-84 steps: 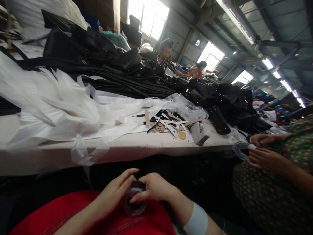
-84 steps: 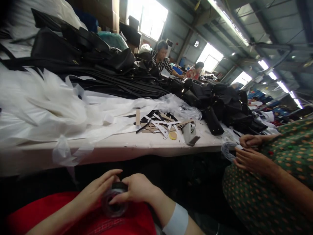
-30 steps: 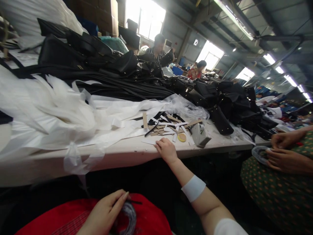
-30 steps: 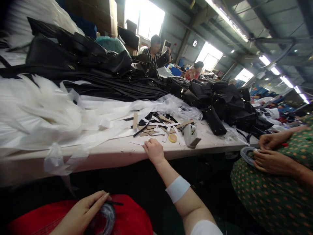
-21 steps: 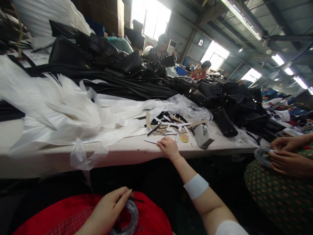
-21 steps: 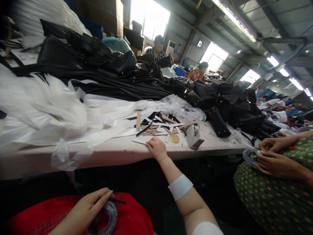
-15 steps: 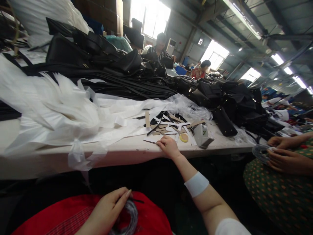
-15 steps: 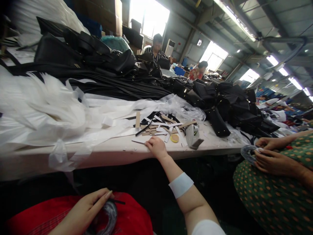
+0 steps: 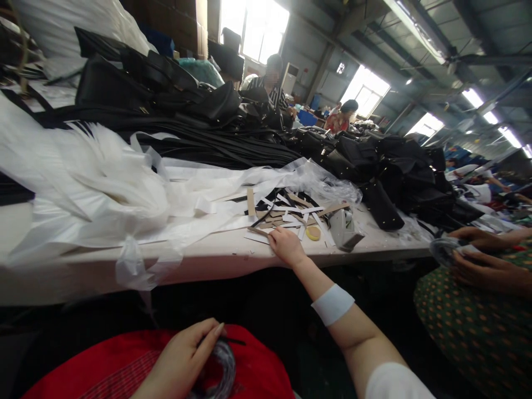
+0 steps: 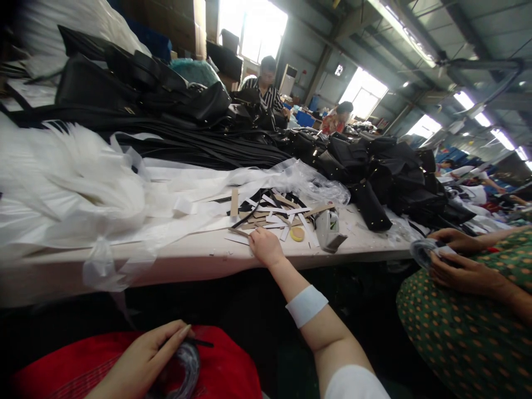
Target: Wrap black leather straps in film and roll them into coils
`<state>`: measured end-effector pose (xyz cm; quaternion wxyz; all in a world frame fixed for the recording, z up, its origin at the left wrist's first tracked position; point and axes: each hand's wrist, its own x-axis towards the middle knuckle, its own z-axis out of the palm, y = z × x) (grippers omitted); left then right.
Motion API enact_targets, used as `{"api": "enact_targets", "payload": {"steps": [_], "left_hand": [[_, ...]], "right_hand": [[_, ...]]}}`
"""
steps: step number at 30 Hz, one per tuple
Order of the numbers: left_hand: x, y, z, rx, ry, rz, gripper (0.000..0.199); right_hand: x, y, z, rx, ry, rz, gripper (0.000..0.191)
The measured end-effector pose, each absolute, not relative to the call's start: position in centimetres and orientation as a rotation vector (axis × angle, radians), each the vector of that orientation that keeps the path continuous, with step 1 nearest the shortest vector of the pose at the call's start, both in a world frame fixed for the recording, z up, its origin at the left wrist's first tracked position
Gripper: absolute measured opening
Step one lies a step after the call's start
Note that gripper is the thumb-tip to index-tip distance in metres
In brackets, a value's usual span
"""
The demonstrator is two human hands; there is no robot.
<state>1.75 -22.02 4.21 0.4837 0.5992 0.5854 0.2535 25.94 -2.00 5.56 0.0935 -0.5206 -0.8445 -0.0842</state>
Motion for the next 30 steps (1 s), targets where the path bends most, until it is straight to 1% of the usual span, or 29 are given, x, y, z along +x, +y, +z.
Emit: {"api": "enact_targets", "payload": {"steps": [6, 10, 13, 16, 20, 25, 28, 30], "left_hand": [[1.5, -22.3, 3.9, 1.449, 1.427, 0.637, 0.040], [1.5, -22.2, 3.9, 1.469, 1.426, 0.619, 0.041], [1.7, -22.1, 3.9, 1.475, 1.416, 0.605, 0.041], [1.7, -22.1, 3.9, 1.468, 1.418, 0.617, 0.041], [1.5, -22.3, 3.8, 1.444, 1.421, 0.646, 0.040], [1.4, -22.4, 3.9, 1.438, 1.383, 0.668, 0.039], [1.1, -22.7, 4.4, 1.377, 1.300, 0.611, 0.040], [0.7, -23.1, 5.0, 1.313, 1.236, 0.553, 0.039]], "right_hand": [[25.9, -2.6, 6.2, -1.643, -2.301, -0.388, 0.025], [24.4, -4.3, 6.3, -1.427, -2.420, -0.400, 0.024], [22.9, -5.4, 5.6, -1.324, -2.541, -0.251, 0.022], [22.3, -6.0, 4.9, -1.352, -2.454, -0.075, 0.017], [22.8, -5.9, 4.6, -1.326, -2.372, 0.077, 0.013], [23.0, -5.0, 5.1, -1.395, -2.204, 0.283, 0.021], [22.6, -5.7, 6.2, -1.455, -2.090, 0.362, 0.025], [22.2, -7.4, 7.2, -1.431, -2.033, 0.585, 0.021]]}}
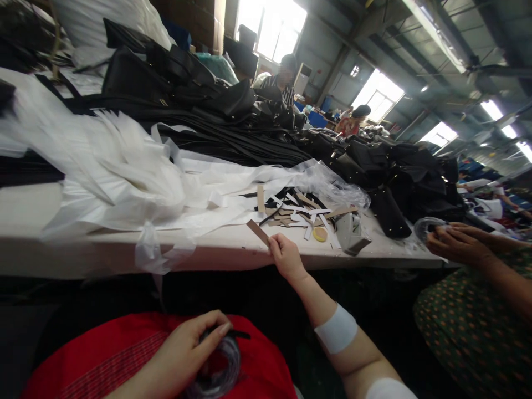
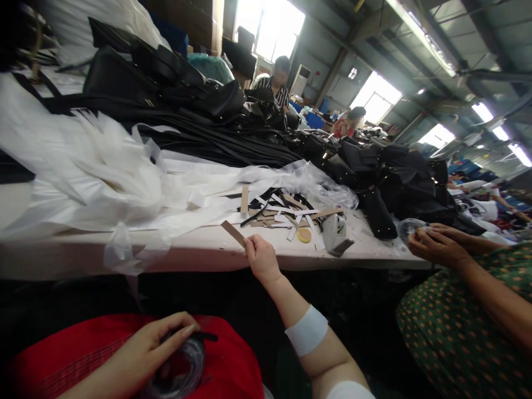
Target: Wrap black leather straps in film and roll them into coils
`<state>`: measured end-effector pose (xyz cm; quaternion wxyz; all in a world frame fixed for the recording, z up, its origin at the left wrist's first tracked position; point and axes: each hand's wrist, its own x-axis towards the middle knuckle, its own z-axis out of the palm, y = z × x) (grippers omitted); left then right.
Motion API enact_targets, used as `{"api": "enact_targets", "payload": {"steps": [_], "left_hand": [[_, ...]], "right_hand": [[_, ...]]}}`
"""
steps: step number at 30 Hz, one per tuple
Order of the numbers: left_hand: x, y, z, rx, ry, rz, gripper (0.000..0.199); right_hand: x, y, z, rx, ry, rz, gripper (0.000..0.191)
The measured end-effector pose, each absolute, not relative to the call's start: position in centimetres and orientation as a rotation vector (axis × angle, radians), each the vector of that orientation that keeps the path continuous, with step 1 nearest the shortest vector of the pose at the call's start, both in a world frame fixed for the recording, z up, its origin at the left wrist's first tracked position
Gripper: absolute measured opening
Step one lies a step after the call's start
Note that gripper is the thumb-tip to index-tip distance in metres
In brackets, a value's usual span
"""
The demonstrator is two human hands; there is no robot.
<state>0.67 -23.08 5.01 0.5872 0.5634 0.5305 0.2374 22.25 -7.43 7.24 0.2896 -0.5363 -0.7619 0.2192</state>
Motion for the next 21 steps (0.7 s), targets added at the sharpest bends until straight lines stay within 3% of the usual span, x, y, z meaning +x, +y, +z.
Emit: {"api": "enact_targets", "payload": {"steps": [2, 4, 6, 11, 15, 21], "left_hand": [[0.2, -23.6, 5.9, 1.284, 1.193, 0.528, 0.034], [-0.3, -24.0, 6.5, 1.292, 1.187, 0.542, 0.030], [-0.7, -24.3, 6.8, 1.266, 1.221, 0.579, 0.032], [-1.4, -23.8, 5.6, 1.097, 1.484, 0.766, 0.051], [-1.5, -23.2, 4.5, 1.201, 1.558, 0.804, 0.050], [-0.8, -23.2, 3.5, 1.147, 1.397, 0.715, 0.049]], "right_hand": [[21.9, -9.9, 8.5, -1.330, -1.979, 0.926, 0.015], [21.7, -12.3, 9.7, -1.203, -1.974, 1.195, 0.034], [21.7, -14.2, 10.6, -1.144, -2.013, 1.292, 0.041], [21.5, -16.3, 10.4, -1.161, -2.137, 1.071, 0.030], [21.4, -16.8, 10.1, -1.152, -2.273, 1.033, 0.016], [21.6, -17.7, 11.0, -1.097, -2.644, 0.918, 0.030]]}}
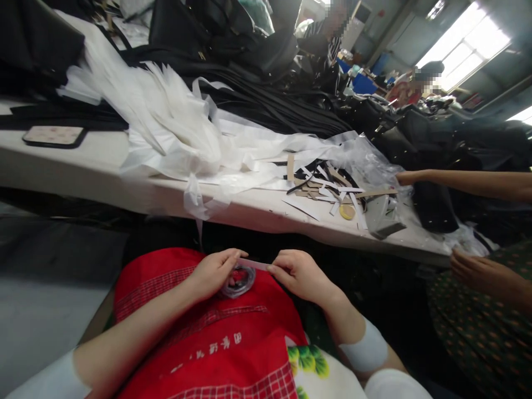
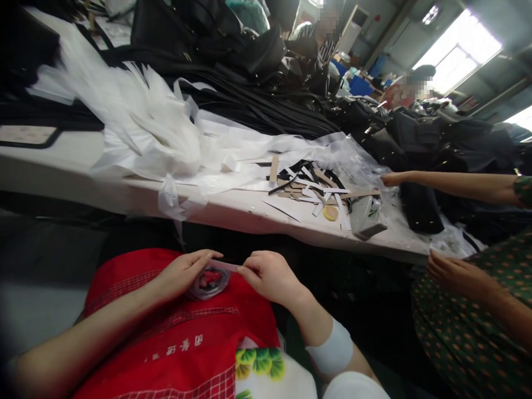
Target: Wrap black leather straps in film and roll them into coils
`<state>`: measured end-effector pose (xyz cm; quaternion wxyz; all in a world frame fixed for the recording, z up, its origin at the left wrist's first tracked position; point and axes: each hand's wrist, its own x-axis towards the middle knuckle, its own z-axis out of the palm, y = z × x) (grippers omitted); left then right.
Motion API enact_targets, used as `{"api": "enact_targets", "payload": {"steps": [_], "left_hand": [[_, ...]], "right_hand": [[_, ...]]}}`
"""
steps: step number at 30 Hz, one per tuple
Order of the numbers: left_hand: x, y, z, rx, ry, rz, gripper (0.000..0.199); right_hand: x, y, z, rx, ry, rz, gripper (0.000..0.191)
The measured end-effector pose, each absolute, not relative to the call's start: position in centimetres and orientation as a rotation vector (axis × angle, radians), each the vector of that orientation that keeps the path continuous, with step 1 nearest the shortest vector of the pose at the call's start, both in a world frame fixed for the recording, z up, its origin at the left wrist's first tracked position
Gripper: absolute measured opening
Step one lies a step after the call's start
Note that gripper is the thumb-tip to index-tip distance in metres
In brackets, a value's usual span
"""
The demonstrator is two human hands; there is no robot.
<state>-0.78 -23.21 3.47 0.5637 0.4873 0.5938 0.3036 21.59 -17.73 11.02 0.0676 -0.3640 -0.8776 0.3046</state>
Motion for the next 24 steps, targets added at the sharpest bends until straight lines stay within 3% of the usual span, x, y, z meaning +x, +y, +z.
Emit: {"api": "enact_targets", "payload": {"steps": [7, 14, 21, 24], "left_hand": [[-0.7, -22.9, 3.2, 1.113, 1.415, 0.720, 0.050], [0.0, -22.8, 2.9, 1.355, 1.469, 0.703, 0.045], [-0.3, -22.4, 2.7, 1.411, 1.533, 0.723, 0.043], [-0.1, -22.0, 3.0, 1.431, 1.514, 0.725, 0.041]], "right_hand": [[20.7, -18.9, 11.2, -0.994, -2.933, 0.720, 0.035], [16.3, -19.0, 8.7, -1.300, -3.008, 0.433, 0.029], [18.2, -17.7, 8.8, -1.281, -2.895, 0.637, 0.011], [19.0, -17.3, 8.8, -1.282, -2.718, 0.814, 0.012]]}}
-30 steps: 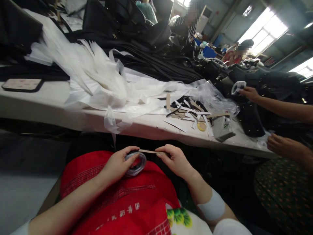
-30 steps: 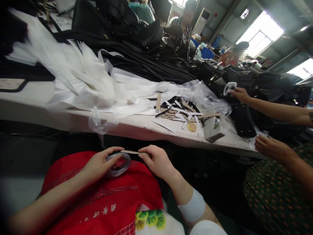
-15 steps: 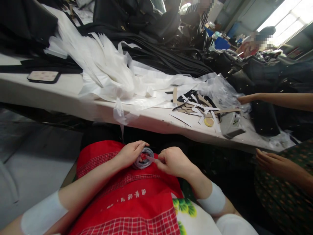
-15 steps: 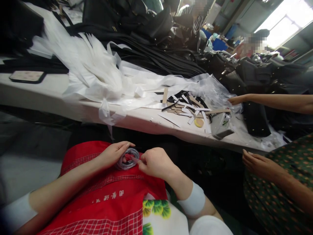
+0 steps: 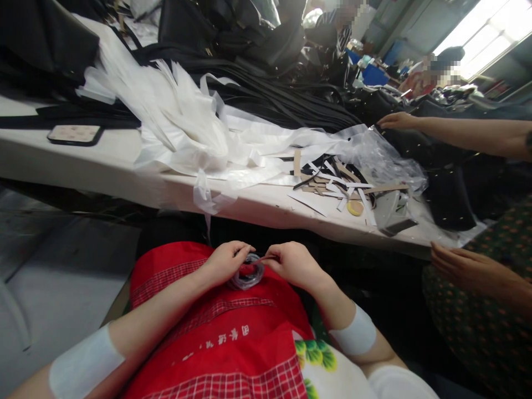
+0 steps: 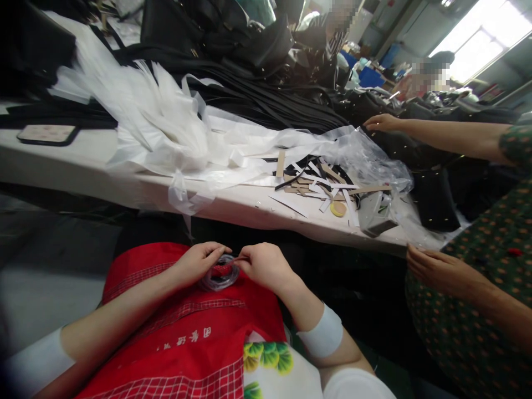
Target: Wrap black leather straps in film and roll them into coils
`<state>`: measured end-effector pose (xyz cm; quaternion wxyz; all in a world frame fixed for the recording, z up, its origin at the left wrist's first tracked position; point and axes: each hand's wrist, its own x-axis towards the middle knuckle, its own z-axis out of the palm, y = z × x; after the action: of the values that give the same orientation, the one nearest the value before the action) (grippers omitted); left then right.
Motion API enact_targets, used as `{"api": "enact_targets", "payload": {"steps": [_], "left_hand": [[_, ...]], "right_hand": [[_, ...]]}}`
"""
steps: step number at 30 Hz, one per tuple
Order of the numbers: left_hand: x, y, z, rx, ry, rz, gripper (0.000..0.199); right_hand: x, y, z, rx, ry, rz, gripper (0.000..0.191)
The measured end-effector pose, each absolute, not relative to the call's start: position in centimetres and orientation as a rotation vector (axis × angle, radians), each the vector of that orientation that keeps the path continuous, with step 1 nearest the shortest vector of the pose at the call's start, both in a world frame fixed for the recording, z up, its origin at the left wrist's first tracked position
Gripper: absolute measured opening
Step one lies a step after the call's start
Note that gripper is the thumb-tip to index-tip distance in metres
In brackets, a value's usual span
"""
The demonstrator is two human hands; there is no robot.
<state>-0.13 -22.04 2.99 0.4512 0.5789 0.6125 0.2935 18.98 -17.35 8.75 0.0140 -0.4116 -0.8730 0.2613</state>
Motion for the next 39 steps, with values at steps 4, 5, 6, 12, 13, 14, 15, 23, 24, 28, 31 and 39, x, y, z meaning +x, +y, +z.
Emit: {"api": "enact_targets", "payload": {"steps": [4, 5, 6, 12, 13, 14, 15, 23, 24, 28, 31, 39], "left_hand": [[1.0, -21.8, 3.7, 1.484, 1.413, 0.721, 0.045], [1.2, -21.8, 3.8, 1.496, 1.399, 0.720, 0.043], [1.4, -21.8, 3.8, 1.504, 1.395, 0.722, 0.041], [1.4, -22.1, 3.5, 1.535, 1.401, 0.741, 0.032], [1.4, -22.1, 3.4, 1.541, 1.400, 0.742, 0.033], [1.3, -22.1, 3.4, 1.546, 1.402, 0.743, 0.035], [1.3, -22.1, 3.3, 1.550, 1.408, 0.745, 0.037], [1.4, -22.8, 3.2, 1.563, 1.448, 0.859, 0.035], [1.4, -22.8, 3.2, 1.557, 1.482, 0.875, 0.035], [1.4, -22.2, 2.9, 1.513, 1.581, 0.808, 0.036], [1.4, -21.6, 2.9, 1.495, 1.557, 0.766, 0.037], [1.8, -21.9, 2.4, 1.343, 1.646, 0.889, 0.024]], "right_hand": [[18.7, -16.5, 6.9, -1.350, -2.475, 1.003, 0.015], [18.7, -16.2, 6.2, -1.375, -2.417, 1.053, 0.018], [18.7, -15.8, 5.4, -1.392, -2.348, 1.126, 0.021], [18.5, -13.9, 1.1, -1.402, -1.648, 1.767, 0.038], [18.3, -14.0, 0.6, -1.386, -1.602, 1.830, 0.040], [18.0, -14.1, 0.3, -1.366, -1.584, 1.879, 0.042], [17.6, -14.4, 0.0, -1.345, -1.581, 1.915, 0.042], [16.4, -15.4, -0.8, -1.316, -1.439, 1.833, 0.034], [16.4, -15.5, -0.7, -1.327, -1.423, 1.797, 0.031], [16.9, -15.8, 0.0, -1.312, -1.523, 1.586, 0.021], [17.5, -15.7, 0.8, -1.228, -1.669, 1.544, 0.021], [18.6, -15.2, 2.4, -1.028, -1.578, 1.939, 0.022]]}}
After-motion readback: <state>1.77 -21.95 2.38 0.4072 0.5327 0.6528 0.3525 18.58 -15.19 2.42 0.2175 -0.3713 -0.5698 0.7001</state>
